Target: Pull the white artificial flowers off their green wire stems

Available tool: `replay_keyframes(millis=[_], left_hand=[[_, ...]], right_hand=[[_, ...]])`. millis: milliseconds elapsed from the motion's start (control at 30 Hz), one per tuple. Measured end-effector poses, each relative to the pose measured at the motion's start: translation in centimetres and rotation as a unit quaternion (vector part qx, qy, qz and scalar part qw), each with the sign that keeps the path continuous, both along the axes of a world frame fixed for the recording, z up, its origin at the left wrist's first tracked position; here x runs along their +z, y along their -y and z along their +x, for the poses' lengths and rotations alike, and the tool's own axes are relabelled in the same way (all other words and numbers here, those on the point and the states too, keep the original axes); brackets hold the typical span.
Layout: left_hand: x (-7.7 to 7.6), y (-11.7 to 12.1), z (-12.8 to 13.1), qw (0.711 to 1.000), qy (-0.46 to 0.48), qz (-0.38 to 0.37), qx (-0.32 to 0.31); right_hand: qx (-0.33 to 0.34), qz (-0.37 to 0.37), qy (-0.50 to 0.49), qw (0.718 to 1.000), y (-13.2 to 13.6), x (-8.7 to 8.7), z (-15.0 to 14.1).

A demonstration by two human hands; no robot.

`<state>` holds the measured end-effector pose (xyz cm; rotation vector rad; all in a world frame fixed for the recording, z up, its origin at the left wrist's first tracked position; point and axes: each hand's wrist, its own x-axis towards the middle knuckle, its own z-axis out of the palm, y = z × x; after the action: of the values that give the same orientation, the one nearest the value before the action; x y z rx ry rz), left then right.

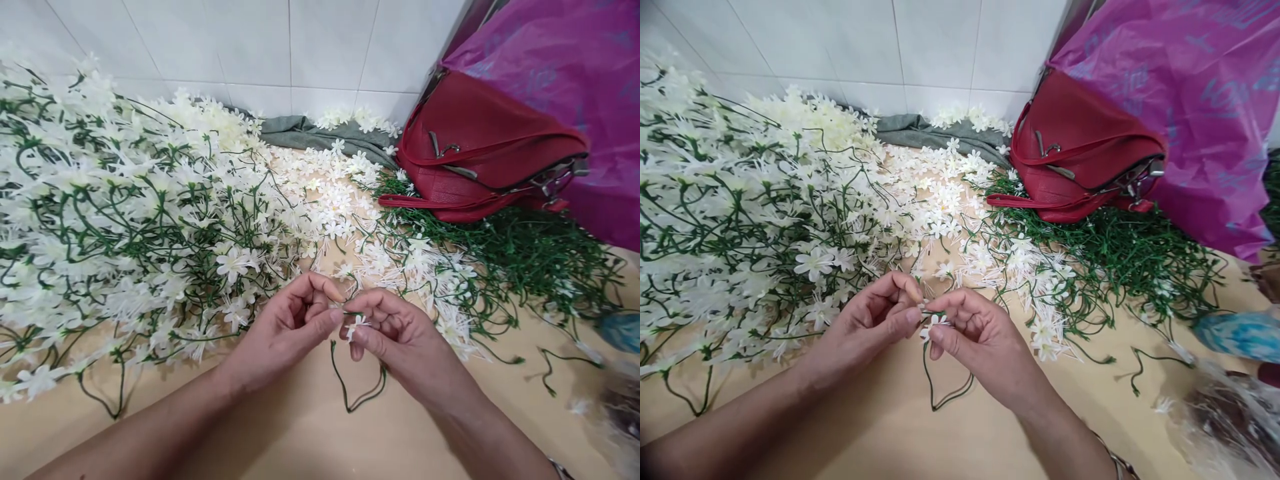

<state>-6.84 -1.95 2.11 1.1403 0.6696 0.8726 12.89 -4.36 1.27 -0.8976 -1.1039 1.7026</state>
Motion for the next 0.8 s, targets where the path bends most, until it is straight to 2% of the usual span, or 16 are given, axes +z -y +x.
replay_keyframes(millis=[100, 200, 267, 333, 467, 567, 800], left_hand=[[-0.6, -0.2, 0.0, 0.997, -0.053, 0.057, 0.017], [-1.2, -0.3, -0.2, 0.979, -0.131, 0.155, 0.021], [-1.3, -0.4, -0.4, 0.968, -0.160, 0.192, 0.022], [-1.2, -0.4, -0.4, 0.970, -0.158, 0.180, 0.028], [-0.4, -0.4, -0.3, 0.992, -0.102, 0.075, 0.025], [0.1, -0.5, -0.4, 0.997, -0.076, 0.018, 0.019], [-0.1, -0.4, -0.3, 0.995, -0.091, 0.014, 0.042]], right_hand=[[-0.002, 0.009, -0.004, 1.000, 0.0, 0.2, 0.1], [-0.017, 0.016, 0.007, 1.000, 0.0, 0.4, 0.2], [-0.021, 0.017, 0.016, 1.000, 0.0, 0.6, 0.3], [-0.028, 0.014, 0.023, 0.999, -0.1, 0.7, 0.4], [-0.089, 0.008, 0.050, 0.995, -0.3, 0.4, 0.9], [-0.127, 0.010, 0.087, 0.988, -0.5, 0.1, 1.2], [-0.100, 0.042, 0.081, 0.991, -0.5, 0.1, 1.2]])
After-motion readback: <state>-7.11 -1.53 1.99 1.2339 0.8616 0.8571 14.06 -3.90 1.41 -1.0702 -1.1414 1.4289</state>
